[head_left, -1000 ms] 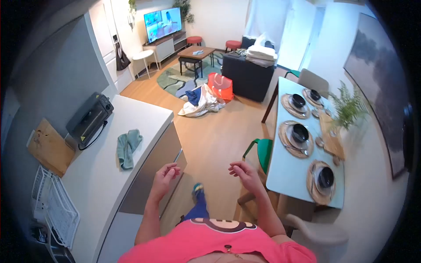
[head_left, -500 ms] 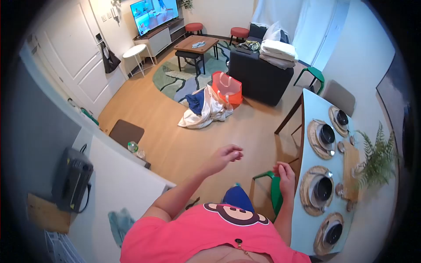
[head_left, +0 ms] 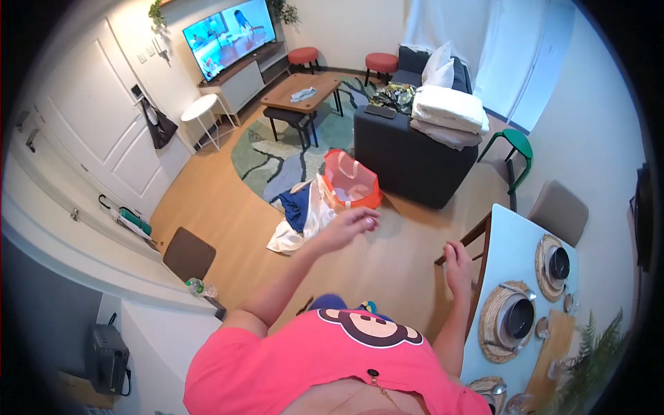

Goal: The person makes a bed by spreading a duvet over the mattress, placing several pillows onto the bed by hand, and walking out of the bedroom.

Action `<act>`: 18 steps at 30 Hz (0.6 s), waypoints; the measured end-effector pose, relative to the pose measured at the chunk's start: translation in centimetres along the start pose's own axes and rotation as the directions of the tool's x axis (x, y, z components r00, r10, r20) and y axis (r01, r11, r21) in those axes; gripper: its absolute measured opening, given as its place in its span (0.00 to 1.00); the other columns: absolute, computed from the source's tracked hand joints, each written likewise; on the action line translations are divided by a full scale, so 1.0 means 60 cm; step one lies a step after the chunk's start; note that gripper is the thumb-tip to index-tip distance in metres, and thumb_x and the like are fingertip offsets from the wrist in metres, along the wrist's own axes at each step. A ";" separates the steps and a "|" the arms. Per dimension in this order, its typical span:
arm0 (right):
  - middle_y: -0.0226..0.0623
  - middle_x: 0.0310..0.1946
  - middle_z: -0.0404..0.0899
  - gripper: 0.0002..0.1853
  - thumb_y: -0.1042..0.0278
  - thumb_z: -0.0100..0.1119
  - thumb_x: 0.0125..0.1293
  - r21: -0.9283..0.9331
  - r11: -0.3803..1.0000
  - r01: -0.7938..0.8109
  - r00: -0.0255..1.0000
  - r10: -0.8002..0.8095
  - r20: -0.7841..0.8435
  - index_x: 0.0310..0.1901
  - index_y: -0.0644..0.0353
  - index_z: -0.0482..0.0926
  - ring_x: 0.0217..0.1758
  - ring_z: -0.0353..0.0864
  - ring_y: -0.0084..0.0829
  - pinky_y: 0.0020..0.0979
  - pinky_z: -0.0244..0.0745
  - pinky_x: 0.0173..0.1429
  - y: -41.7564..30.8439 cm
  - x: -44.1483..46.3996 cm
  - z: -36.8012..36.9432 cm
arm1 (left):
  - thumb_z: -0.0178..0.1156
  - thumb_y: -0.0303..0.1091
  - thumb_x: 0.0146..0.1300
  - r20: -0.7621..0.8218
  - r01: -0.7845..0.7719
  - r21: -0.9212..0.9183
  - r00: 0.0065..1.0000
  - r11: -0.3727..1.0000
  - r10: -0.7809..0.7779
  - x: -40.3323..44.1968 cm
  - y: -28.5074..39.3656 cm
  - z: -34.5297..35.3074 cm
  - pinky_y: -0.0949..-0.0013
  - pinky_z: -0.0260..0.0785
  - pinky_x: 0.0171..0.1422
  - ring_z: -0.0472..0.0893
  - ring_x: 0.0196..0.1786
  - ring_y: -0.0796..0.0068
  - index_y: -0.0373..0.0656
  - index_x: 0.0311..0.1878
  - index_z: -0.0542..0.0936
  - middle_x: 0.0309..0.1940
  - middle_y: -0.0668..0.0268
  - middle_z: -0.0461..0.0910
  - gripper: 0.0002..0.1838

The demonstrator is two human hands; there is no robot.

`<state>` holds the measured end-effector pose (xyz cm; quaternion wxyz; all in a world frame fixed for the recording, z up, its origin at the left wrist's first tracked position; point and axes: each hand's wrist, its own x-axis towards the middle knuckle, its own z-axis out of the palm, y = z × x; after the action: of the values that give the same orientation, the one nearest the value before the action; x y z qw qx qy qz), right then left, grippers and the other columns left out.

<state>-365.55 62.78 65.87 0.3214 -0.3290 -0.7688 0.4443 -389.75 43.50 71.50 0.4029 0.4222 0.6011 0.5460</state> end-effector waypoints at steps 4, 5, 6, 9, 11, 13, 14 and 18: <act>0.41 0.33 0.80 0.13 0.65 0.49 0.66 0.013 1.000 -0.015 0.984 0.013 0.176 0.45 0.66 0.75 0.38 0.79 0.29 0.27 0.73 0.43 -0.026 0.090 0.021 | 0.46 0.29 0.65 -0.099 0.115 -0.176 0.986 0.978 -0.133 0.130 -0.044 -0.059 0.72 0.68 0.53 0.76 0.48 0.76 0.37 0.54 0.70 0.46 0.62 0.76 0.15; 0.41 0.34 0.80 0.13 0.65 0.49 0.66 0.059 0.998 -0.035 0.978 0.022 0.206 0.45 0.66 0.75 0.38 0.80 0.29 0.27 0.73 0.44 -0.010 0.106 0.025 | 0.47 0.28 0.64 -0.115 0.141 -0.209 0.979 0.968 -0.168 0.176 -0.056 -0.064 0.72 0.69 0.52 0.76 0.47 0.75 0.37 0.52 0.71 0.45 0.61 0.77 0.14; 0.41 0.34 0.80 0.13 0.65 0.49 0.66 0.056 0.997 -0.046 0.976 0.033 0.214 0.45 0.66 0.75 0.38 0.80 0.28 0.27 0.73 0.44 0.007 0.126 0.030 | 0.46 0.27 0.64 -0.099 0.140 -0.171 0.982 0.975 -0.158 0.223 -0.060 -0.071 0.72 0.69 0.51 0.77 0.46 0.75 0.37 0.52 0.71 0.44 0.61 0.77 0.14; 0.36 0.35 0.79 0.13 0.67 0.48 0.67 0.103 0.977 -0.185 0.969 0.164 0.186 0.45 0.68 0.74 0.38 0.77 0.25 0.25 0.72 0.45 0.047 0.155 0.024 | 0.47 0.27 0.64 0.044 0.122 -0.140 0.992 0.982 -0.117 0.374 -0.064 -0.069 0.73 0.70 0.48 0.77 0.43 0.76 0.36 0.51 0.72 0.42 0.60 0.77 0.14; 0.39 0.33 0.79 0.13 0.66 0.49 0.66 0.127 0.963 -0.237 0.970 0.226 0.093 0.45 0.67 0.75 0.37 0.78 0.26 0.26 0.72 0.43 0.075 0.183 0.016 | 0.48 0.29 0.65 0.169 0.118 -0.112 0.981 0.987 -0.098 0.491 -0.068 -0.074 0.74 0.69 0.48 0.77 0.42 0.76 0.38 0.52 0.72 0.42 0.62 0.77 0.13; 0.40 0.31 0.79 0.13 0.65 0.50 0.65 0.124 0.955 -0.269 0.963 0.271 -0.003 0.45 0.66 0.75 0.35 0.77 0.26 0.27 0.71 0.41 0.111 0.219 0.009 | 0.48 0.30 0.65 0.259 0.125 -0.073 0.960 0.990 -0.102 0.623 -0.063 -0.072 0.74 0.69 0.49 0.77 0.44 0.77 0.39 0.52 0.72 0.43 0.63 0.77 0.14; 0.40 0.32 0.78 0.13 0.65 0.50 0.65 0.108 0.942 -0.318 0.944 0.325 -0.056 0.45 0.66 0.75 0.36 0.77 0.27 0.27 0.71 0.41 0.128 0.238 0.005 | 0.48 0.30 0.65 0.289 0.130 -0.065 0.951 0.989 -0.105 0.694 -0.062 -0.073 0.74 0.69 0.49 0.76 0.44 0.77 0.39 0.52 0.72 0.43 0.63 0.77 0.14; 0.38 0.34 0.78 0.14 0.65 0.50 0.65 0.027 0.886 -0.464 0.865 0.459 -0.203 0.47 0.66 0.74 0.39 0.77 0.25 0.26 0.71 0.46 0.158 0.340 -0.009 | 0.52 0.39 0.63 0.308 -0.419 0.606 0.907 0.676 0.286 0.997 -0.122 -0.076 0.61 0.68 0.53 0.76 0.48 0.64 0.40 0.51 0.73 0.47 0.61 0.77 0.17</act>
<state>-374.82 82.87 61.70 0.2790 -0.5503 -0.6359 0.4636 -413.62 98.37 63.18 0.1687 0.6945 0.6204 0.3231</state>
